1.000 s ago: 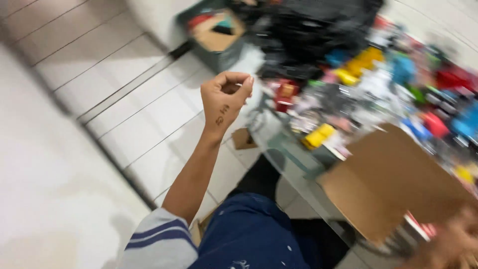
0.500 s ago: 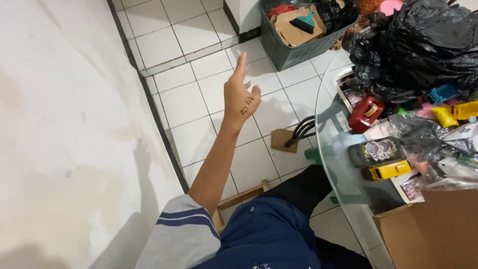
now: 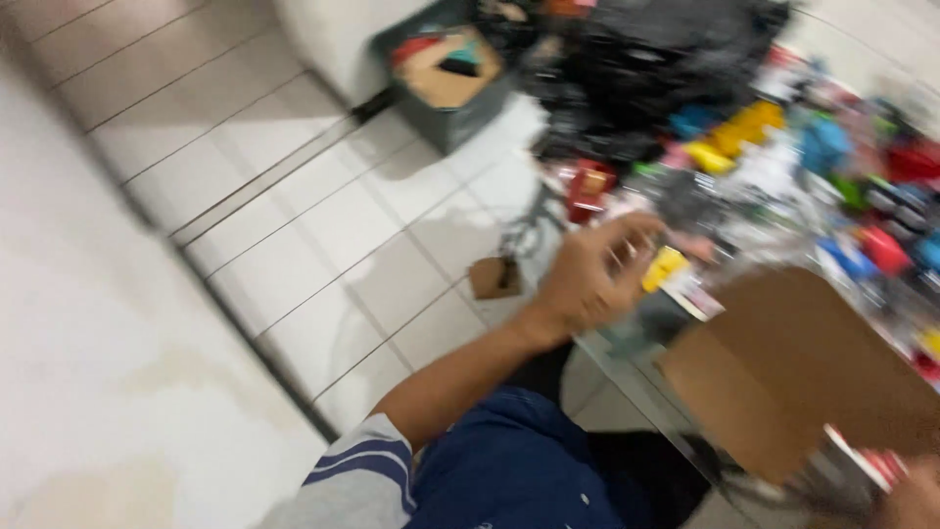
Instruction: The person folds a flat cardboard box into shape, places a black plastic bag and a blue toy bus inside, and seals the box with a sticker. The person then places the sealed box on a stack of other boxes and begins folding another box.
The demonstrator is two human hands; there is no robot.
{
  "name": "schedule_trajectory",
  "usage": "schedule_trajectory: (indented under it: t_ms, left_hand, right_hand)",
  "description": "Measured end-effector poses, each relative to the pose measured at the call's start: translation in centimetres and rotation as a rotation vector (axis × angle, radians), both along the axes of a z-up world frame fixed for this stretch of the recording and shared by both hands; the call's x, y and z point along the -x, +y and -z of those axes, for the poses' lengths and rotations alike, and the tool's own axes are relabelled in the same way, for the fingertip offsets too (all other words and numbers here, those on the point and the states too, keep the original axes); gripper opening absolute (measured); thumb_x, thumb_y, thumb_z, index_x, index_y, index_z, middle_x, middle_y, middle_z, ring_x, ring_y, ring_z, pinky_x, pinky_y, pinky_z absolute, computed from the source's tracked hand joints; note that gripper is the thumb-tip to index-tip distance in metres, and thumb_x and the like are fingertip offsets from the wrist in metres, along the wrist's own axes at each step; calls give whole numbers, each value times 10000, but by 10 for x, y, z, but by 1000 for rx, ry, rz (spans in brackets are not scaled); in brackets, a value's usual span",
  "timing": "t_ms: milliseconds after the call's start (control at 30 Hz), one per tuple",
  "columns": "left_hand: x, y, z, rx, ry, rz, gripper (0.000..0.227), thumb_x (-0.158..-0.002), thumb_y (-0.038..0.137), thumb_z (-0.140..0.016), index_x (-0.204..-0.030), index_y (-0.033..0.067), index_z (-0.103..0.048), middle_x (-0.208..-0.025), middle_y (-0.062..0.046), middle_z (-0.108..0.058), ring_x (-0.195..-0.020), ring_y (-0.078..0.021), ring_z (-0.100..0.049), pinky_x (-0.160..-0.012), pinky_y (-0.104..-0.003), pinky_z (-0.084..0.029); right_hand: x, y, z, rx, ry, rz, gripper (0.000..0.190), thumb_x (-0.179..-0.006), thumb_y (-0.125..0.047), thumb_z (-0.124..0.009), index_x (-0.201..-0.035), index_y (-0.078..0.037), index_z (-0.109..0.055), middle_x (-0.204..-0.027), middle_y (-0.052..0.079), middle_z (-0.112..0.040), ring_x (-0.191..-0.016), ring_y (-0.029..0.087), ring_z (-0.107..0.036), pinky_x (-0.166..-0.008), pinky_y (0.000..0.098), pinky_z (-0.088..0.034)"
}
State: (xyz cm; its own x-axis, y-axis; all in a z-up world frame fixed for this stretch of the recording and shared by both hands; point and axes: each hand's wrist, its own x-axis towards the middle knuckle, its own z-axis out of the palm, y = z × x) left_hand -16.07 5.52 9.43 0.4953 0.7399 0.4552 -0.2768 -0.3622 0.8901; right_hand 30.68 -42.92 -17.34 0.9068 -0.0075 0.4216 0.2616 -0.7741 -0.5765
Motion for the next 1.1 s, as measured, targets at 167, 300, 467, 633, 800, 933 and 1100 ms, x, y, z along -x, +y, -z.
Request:
schedule_trajectory:
  t_ms: [167, 300, 467, 633, 800, 933, 1100]
  left_hand:
    - [-68, -113, -39, 20, 228, 580, 199, -920, 295, -627, -1072, 192, -703, -879, 19, -729, -750, -96, -669, -750, -271, -547]
    - [-126, -167, -33, 123, 612, 779, 331, -817, 491, -605, -928, 232, -778, -806, -2, -775, -805, -197, -753, -739, -338, -578]
    - [-161, -198, -42, 290, 724, 739, 334, -869, 325, -647, -902, 36, -812, -858, -199, -788, -927, -350, -766, -801, -362, -580]
    - [-197, -204, 1, 132, 578, 520, 215, -709, 461, -771, -751, 251, -742, -536, 93, -660, -533, -140, -694, -528, -264, -523]
    - [-189, -195, 15, 45, 347, 565, 164, -833, 272, -707, -866, 112, -726, -688, -32, -703, -601, -166, -700, -539, -302, -545]
    - [-186, -188, 22, 18, 207, 576, 72, -860, 112, -721, -906, 56, -717, -718, -96, -725, -584, -187, -707, -522, -300, -555]
    - [-190, -189, 39, 115, 261, 582, 83, -846, 164, -817, -882, 103, -773, -708, -65, -756, -615, -125, -725, -529, -250, -562]
  right_hand:
    - [147, 82, -97, -253, -343, -417, 256, -1033, 179, -545, -1257, 147, -666, -1156, 249, -634, -1045, 341, -577, -1002, 468, -507]
    - [216, 126, -173, -351, -224, -324, 340, -888, 78, -651, -1217, 22, -709, -1086, 173, -685, -1002, 270, -660, -886, 380, -524]
    - [244, 139, -214, -401, -313, -296, 153, -866, 102, -776, -950, -26, -770, -832, 150, -709, -772, 296, -718, -714, 352, -573]
    - [253, 151, -227, -474, -277, -329, 152, -809, -6, -892, -900, -102, -818, -793, 56, -765, -722, 186, -731, -683, 311, -593]
    - [239, 144, -218, -578, -117, -344, 106, -877, -40, -859, -963, -72, -807, -820, 84, -744, -754, 148, -706, -702, 285, -583]
    - [229, 137, -203, -641, 20, -387, 61, -983, -70, -756, -1020, -28, -780, -902, 96, -732, -814, 127, -681, -699, 285, -584]
    - [234, 137, -205, -760, 146, -460, 109, -979, -38, -727, -1071, 6, -767, -925, 134, -737, -784, 149, -685, -694, 314, -601]
